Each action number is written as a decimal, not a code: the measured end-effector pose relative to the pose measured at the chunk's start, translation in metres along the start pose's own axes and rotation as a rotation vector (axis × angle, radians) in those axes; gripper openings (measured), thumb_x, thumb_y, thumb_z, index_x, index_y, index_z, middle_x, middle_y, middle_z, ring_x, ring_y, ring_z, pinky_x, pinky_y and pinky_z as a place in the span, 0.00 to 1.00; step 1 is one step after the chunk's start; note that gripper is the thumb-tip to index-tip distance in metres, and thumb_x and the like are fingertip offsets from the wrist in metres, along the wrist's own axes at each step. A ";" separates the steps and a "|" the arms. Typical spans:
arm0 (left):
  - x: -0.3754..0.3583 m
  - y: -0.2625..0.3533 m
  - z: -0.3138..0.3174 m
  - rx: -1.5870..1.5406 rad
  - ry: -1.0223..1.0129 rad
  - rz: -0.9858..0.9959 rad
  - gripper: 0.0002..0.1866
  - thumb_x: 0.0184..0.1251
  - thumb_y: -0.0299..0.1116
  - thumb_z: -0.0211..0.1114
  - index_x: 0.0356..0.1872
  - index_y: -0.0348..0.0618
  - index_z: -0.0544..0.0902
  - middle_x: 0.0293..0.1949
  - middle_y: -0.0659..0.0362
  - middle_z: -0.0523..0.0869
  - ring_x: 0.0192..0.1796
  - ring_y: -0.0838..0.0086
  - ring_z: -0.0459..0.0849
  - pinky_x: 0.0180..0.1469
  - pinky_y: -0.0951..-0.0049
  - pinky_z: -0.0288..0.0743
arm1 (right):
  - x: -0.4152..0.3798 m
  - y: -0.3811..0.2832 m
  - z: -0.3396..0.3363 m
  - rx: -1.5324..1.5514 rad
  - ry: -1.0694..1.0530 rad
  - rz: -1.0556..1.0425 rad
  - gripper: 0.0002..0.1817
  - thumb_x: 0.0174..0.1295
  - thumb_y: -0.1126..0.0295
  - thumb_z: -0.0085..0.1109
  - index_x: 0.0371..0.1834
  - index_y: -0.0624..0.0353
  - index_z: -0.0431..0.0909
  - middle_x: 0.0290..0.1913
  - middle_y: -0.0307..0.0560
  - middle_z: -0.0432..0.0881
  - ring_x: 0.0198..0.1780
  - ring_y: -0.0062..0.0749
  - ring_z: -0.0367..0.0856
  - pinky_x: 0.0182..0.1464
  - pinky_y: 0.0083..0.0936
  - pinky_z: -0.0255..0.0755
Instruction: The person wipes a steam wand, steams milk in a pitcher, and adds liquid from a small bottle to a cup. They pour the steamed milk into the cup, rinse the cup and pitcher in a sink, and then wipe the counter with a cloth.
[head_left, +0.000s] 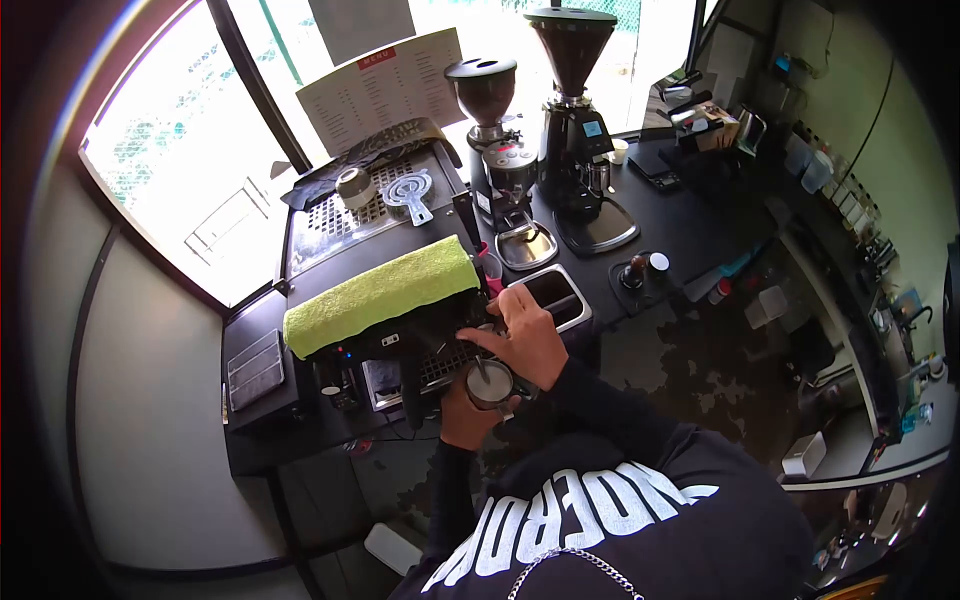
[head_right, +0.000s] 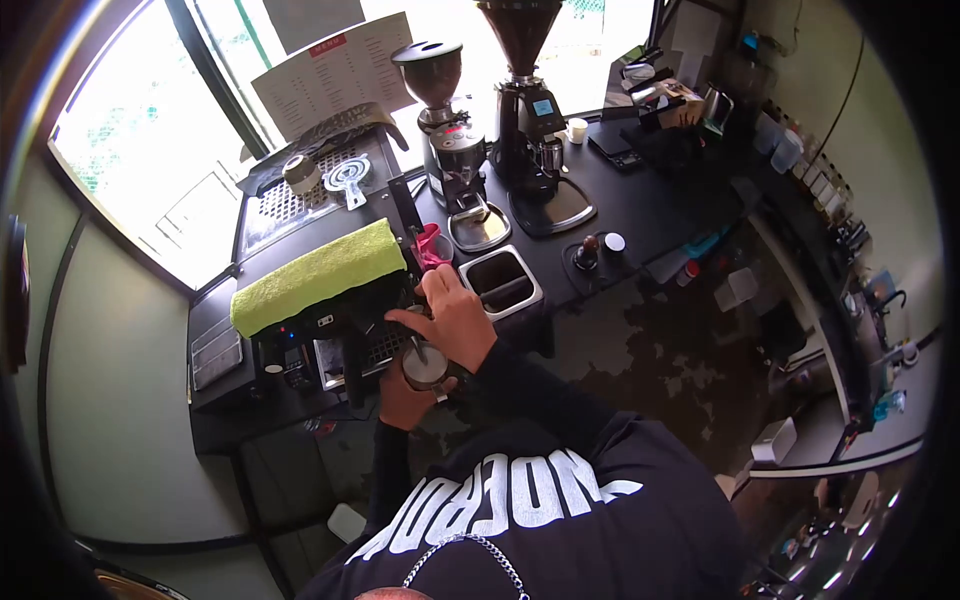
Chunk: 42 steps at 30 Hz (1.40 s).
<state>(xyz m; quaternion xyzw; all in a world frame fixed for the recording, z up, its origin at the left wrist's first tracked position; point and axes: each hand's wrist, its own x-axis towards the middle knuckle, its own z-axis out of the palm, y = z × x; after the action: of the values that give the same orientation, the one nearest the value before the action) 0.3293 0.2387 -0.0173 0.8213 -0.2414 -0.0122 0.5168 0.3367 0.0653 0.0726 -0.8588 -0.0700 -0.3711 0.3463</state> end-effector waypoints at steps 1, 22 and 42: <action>-0.001 -0.002 0.001 0.001 0.034 0.023 0.46 0.43 0.49 0.88 0.61 0.35 0.77 0.51 0.48 0.89 0.54 0.61 0.90 0.57 0.61 0.84 | -0.004 -0.003 -0.004 0.182 -0.034 0.164 0.28 0.58 0.52 0.77 0.43 0.67 0.76 0.39 0.51 0.77 0.36 0.45 0.83 0.38 0.36 0.78; -0.010 -0.030 0.010 0.218 0.146 0.136 0.49 0.35 0.48 0.87 0.64 0.40 0.77 0.78 0.32 0.55 0.81 0.39 0.54 0.80 0.49 0.53 | -0.128 -0.022 -0.037 1.124 -0.710 1.210 0.28 0.75 0.48 0.58 0.67 0.57 0.68 0.59 0.53 0.81 0.54 0.40 0.88 0.54 0.34 0.85; -0.003 0.005 -0.021 0.111 0.020 -0.062 0.30 0.64 0.42 0.73 0.63 0.36 0.76 0.56 0.45 0.83 0.57 0.60 0.84 0.58 0.61 0.78 | -0.166 0.014 0.016 0.845 -0.505 0.707 0.19 0.77 0.58 0.58 0.58 0.62 0.77 0.50 0.45 0.85 0.50 0.27 0.86 0.51 0.26 0.81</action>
<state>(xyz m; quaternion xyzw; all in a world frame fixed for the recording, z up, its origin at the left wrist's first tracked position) 0.3300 0.2555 -0.0041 0.8558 -0.2108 -0.0067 0.4723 0.2328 0.0877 -0.0569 -0.6795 -0.0018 0.0417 0.7324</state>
